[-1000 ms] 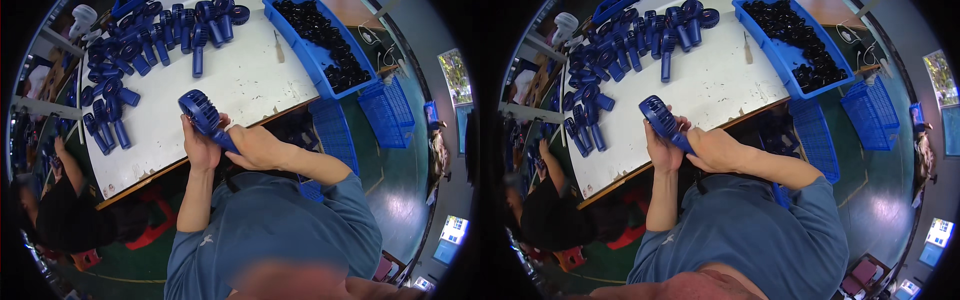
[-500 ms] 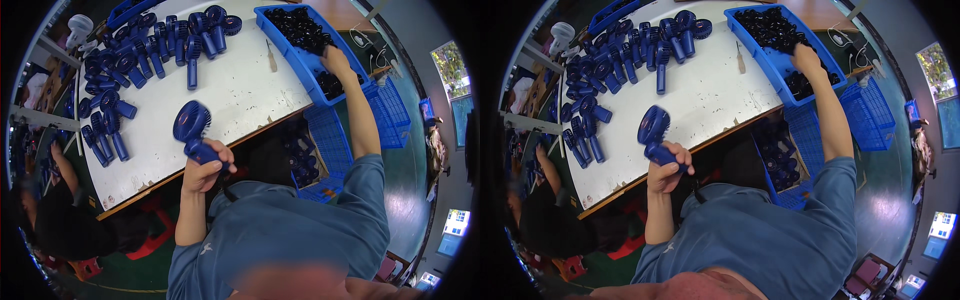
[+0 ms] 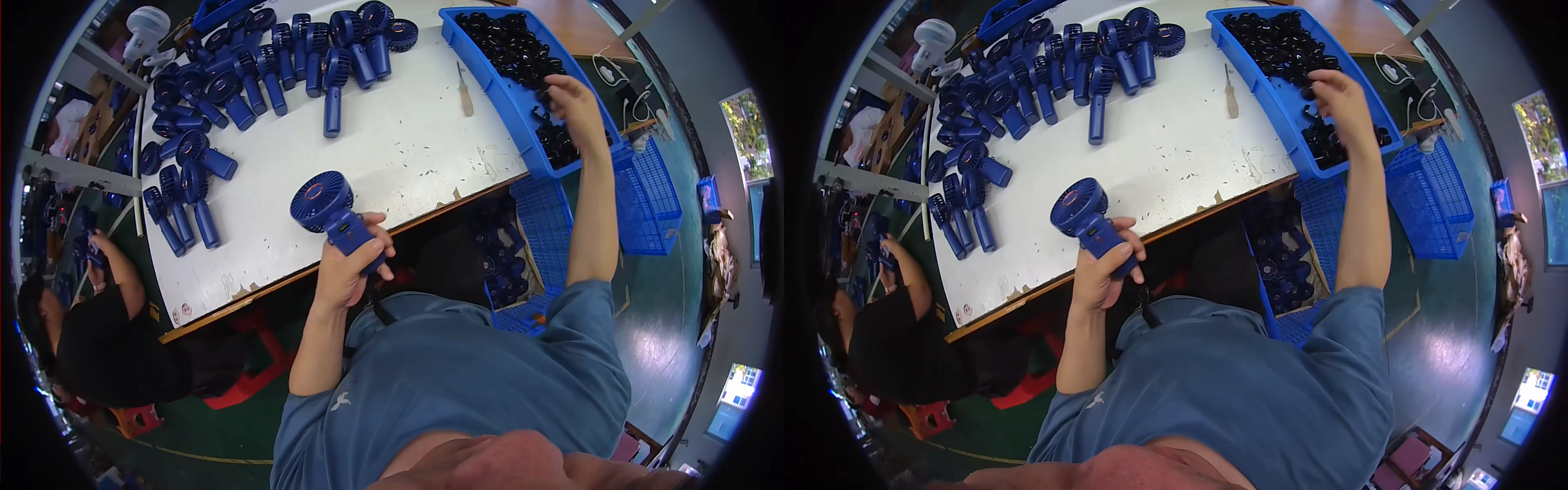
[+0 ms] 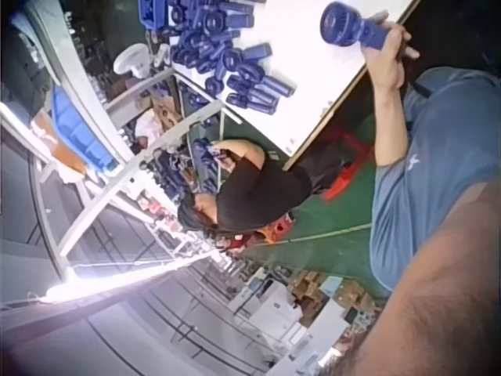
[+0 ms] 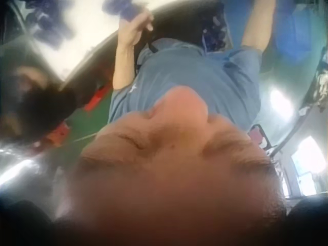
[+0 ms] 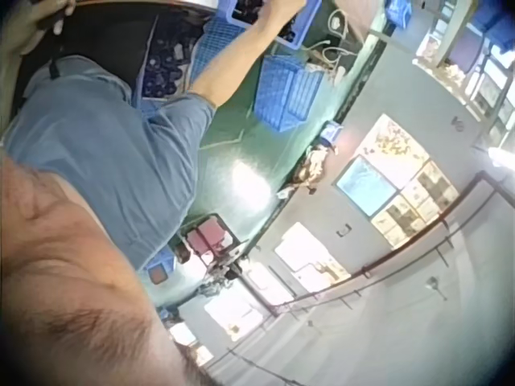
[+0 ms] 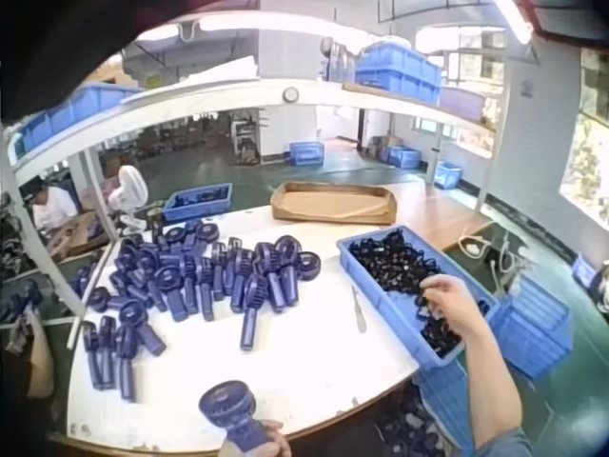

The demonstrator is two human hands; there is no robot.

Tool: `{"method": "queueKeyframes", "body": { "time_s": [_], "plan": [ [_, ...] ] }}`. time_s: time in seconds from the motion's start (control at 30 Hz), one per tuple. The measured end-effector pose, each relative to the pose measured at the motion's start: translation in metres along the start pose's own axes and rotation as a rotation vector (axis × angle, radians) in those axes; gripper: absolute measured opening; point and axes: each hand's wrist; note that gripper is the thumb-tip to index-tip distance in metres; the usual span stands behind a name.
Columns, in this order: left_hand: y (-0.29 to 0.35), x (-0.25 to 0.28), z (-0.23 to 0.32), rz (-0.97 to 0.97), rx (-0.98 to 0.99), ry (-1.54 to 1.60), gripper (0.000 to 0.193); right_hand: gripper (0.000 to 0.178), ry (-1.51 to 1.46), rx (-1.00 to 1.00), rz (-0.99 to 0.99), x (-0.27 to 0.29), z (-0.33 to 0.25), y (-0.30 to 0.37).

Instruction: The person repeatedly picks up handheld mini fans from a table, attaches black plastic components from a tray onto each fan by hand, and places the assembled fans into a crate below.

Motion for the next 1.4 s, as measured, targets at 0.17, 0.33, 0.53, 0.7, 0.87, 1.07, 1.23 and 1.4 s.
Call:
{"method": "queueKeyframes", "body": {
  "time_s": [0.17,0.33,0.53,0.7,0.87,1.07,1.23,1.4],
  "plan": [
    [-0.012,-0.018,-0.009,0.069,-0.096,0.042,0.050,0.024,-0.527,-0.019,-0.564,-0.134,-0.065,0.142],
    [-0.007,-0.005,-0.001,0.061,-0.107,0.060,0.045,0.028,-0.352,0.364,-0.536,-0.180,-0.079,0.192],
    [0.009,0.002,0.011,0.026,0.085,0.093,0.039,0.033,0.117,0.864,-0.505,-0.171,-0.097,0.175],
    [0.017,0.012,-0.002,-0.190,0.184,0.105,0.038,0.030,0.118,0.912,-0.515,-0.190,-0.113,0.165],
    [0.011,-0.012,-0.003,0.088,0.093,0.313,0.058,0.038,0.294,0.944,-0.515,-0.193,-0.115,0.178],
    [0.005,-0.008,-0.029,0.294,-0.072,0.275,0.043,0.069,0.391,0.821,-0.325,-0.210,-0.103,0.217],
    [-0.009,-0.047,0.003,-0.134,-0.629,-1.120,0.100,0.059,-0.279,0.221,-0.521,-0.193,-0.041,0.239],
    [-0.035,0.046,0.097,0.417,-0.863,-1.663,0.080,0.053,-0.285,-0.057,-0.145,-0.143,0.077,0.264]
  ]
}}
Point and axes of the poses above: each hand's wrist, its own y-axis away from the middle knuckle, its own x-axis out of the back of the hand, z = x × y, and after that the axes turned 13 degrees about y, right-handed
